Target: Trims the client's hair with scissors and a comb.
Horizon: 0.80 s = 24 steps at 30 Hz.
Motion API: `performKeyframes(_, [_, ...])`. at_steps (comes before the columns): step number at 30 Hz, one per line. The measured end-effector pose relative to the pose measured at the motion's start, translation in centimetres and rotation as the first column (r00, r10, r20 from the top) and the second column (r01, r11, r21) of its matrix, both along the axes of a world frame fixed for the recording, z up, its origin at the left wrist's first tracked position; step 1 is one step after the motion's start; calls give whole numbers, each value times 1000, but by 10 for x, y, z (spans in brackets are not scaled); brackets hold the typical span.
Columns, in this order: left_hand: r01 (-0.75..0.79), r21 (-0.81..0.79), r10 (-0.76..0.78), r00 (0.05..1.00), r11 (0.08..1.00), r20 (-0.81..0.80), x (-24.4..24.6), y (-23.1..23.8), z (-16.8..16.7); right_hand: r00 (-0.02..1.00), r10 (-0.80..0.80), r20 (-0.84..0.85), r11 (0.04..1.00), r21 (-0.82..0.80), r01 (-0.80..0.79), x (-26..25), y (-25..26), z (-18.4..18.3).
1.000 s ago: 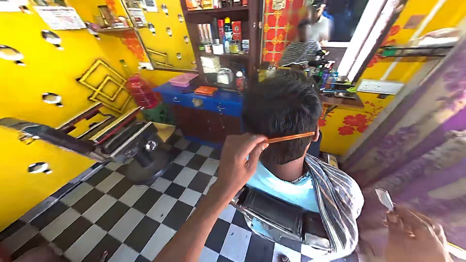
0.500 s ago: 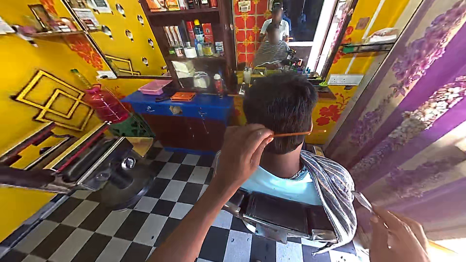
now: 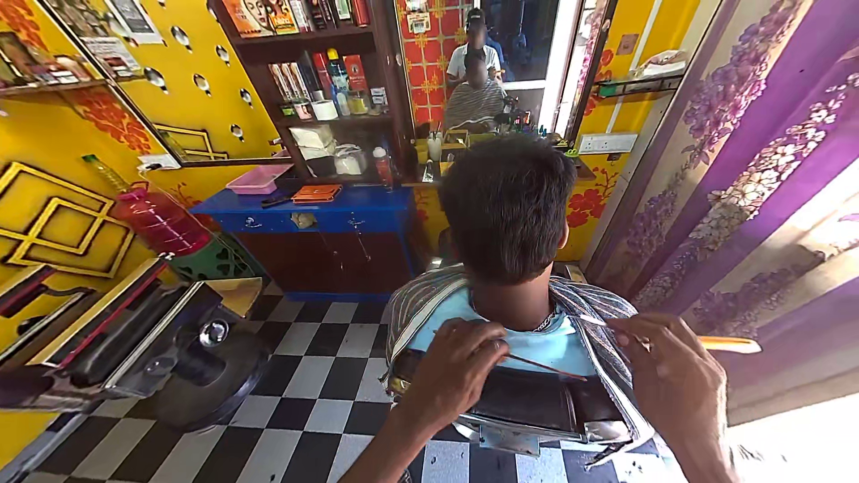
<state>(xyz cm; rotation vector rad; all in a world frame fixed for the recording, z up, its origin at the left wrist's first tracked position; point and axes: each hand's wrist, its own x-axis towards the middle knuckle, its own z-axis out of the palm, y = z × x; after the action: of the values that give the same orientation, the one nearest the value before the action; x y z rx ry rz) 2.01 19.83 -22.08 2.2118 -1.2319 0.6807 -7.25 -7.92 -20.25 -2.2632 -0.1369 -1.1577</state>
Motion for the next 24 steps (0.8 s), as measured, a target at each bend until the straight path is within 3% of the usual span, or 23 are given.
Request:
performKeyframes(8, [-23,52,25,999,998,-24,-10,-27,-32,998,40,-58,928,-368,-58,54,30,44])
performKeyframes(24, [-36,86,38,999,996,-22,-11,-26,-36,999,-2,-39,912,-411,-14,63,35,49])
